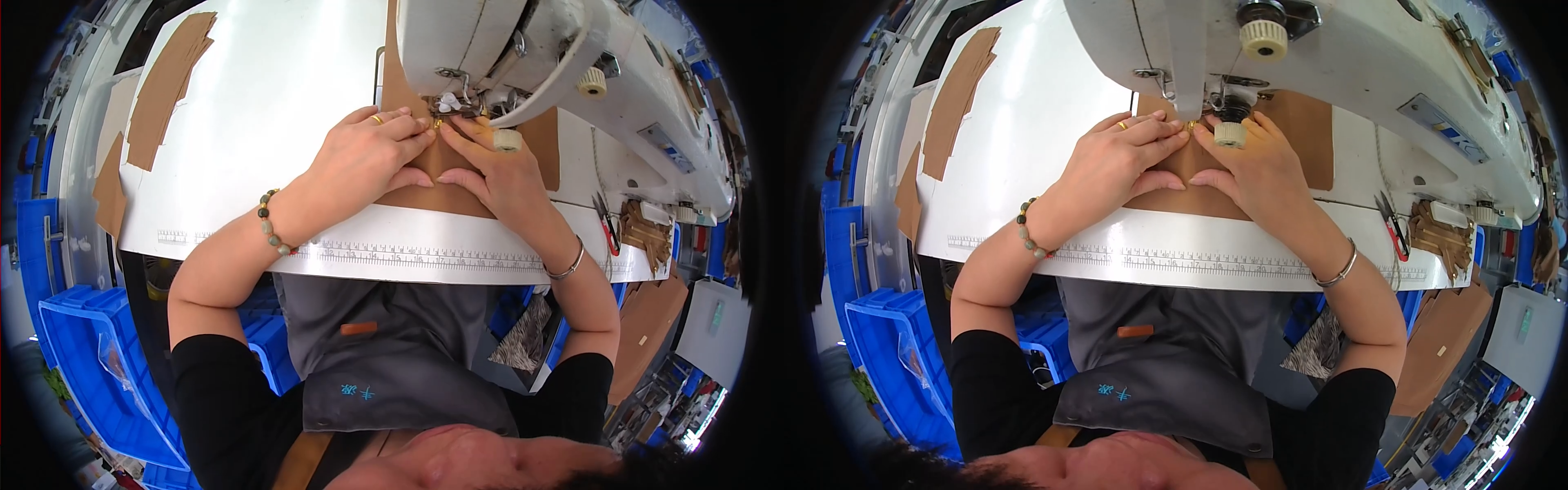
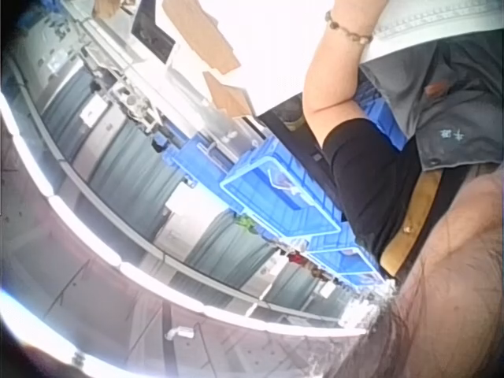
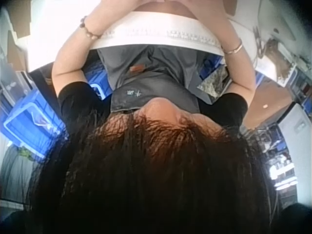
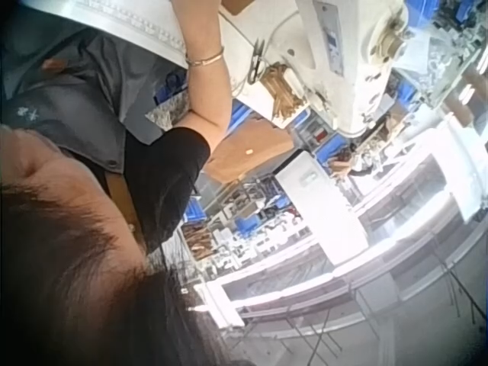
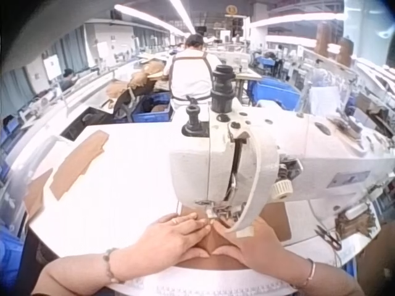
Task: Sewing a zipper and leather panels together on an industrial sewing machine.
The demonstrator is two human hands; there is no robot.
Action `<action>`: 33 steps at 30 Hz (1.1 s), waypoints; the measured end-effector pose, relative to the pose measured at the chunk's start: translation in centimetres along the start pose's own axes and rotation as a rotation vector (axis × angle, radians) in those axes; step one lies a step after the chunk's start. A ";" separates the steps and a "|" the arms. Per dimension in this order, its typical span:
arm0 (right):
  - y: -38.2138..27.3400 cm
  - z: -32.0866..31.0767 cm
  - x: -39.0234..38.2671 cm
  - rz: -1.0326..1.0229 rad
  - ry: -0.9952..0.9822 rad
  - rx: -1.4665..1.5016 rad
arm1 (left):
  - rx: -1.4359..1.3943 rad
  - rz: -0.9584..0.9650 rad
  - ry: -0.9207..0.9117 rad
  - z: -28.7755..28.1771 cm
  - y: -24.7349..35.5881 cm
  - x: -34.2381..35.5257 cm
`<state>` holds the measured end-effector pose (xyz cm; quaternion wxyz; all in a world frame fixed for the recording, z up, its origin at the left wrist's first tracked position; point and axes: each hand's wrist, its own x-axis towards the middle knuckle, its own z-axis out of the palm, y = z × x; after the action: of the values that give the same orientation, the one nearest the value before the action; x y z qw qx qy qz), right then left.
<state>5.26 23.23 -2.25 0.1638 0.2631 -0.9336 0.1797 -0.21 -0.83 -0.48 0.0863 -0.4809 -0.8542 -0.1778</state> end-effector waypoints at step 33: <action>-1.2 -0.3 -0.3 -0.004 -0.007 -0.042 | 0.067 0.020 0.035 0.2 0.5 -0.4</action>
<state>6.23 22.53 -1.86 0.1663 0.2620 -0.9372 0.1590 0.45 -0.86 -0.65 0.1191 -0.4831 -0.8531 -0.1568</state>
